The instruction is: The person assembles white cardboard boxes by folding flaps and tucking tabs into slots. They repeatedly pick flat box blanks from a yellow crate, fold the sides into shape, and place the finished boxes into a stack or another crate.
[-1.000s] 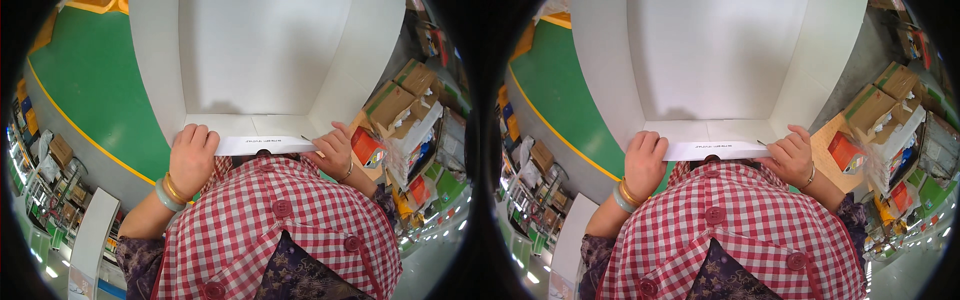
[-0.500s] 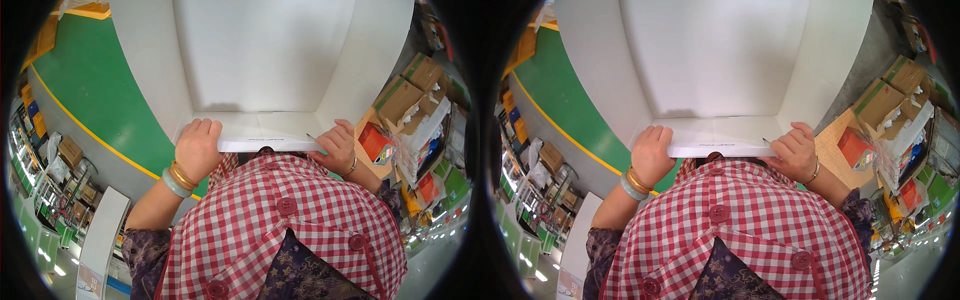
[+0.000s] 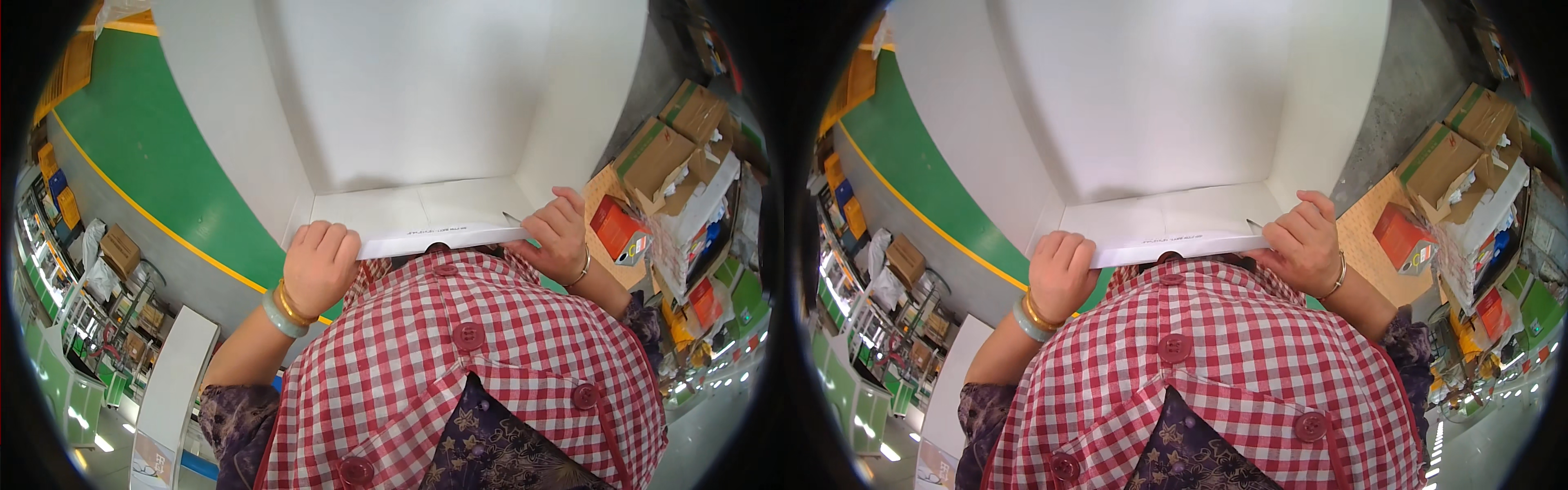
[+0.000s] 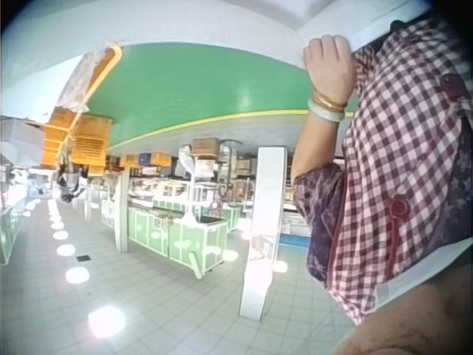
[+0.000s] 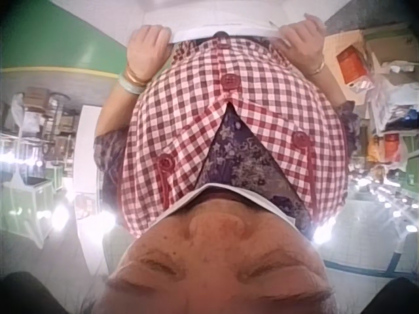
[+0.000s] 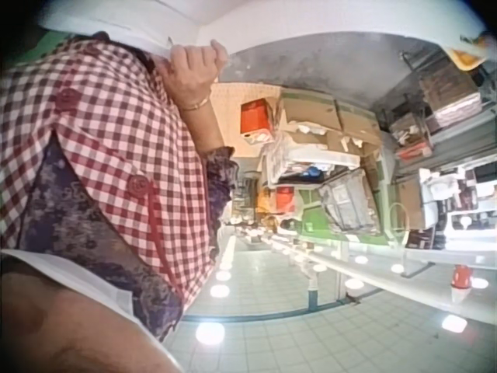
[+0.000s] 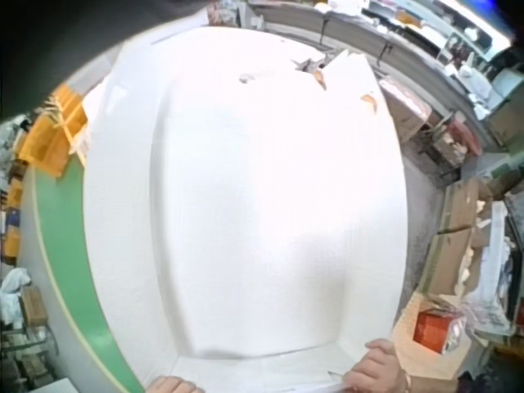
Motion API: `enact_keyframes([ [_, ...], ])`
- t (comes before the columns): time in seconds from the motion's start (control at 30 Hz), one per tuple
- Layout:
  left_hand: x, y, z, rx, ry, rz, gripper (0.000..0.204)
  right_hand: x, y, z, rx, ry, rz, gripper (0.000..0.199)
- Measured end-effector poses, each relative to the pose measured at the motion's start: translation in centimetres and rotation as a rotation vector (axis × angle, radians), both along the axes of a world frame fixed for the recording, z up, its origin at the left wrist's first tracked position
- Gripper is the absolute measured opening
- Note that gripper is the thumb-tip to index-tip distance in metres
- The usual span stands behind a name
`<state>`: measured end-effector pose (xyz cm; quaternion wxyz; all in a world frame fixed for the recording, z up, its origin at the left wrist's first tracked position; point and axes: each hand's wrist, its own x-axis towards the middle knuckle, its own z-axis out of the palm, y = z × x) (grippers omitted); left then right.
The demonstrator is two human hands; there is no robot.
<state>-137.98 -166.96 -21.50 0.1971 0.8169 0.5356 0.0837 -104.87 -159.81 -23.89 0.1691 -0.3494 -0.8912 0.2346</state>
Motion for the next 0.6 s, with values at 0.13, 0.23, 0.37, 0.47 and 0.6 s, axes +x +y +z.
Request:
enact_keyframes([
  [0.13,-0.7,-0.4,1.4,-0.027,0.034,-0.042,0.02,-0.1,0.3,0.2,-0.015,0.002,0.013,0.031],
  [0.23,-1.1,0.5,1.4,-0.032,0.068,-0.009,0.028,-0.6,0.8,0.7,0.043,0.018,-0.035,0.03],
  [0.37,0.6,3.2,-1.5,0.23,-0.015,0.115,0.031,-0.1,3.7,1.9,0.19,-0.019,-0.11,0.03],
  [0.47,1.1,3.0,-3.4,0.288,-0.014,0.145,0.032,0.5,3.5,1.2,0.249,-0.022,-0.093,0.032],
  [0.6,0.0,1.6,-1.7,0.211,0.017,0.053,0.032,0.7,2.3,-0.1,0.203,-0.025,-0.064,0.034],
])
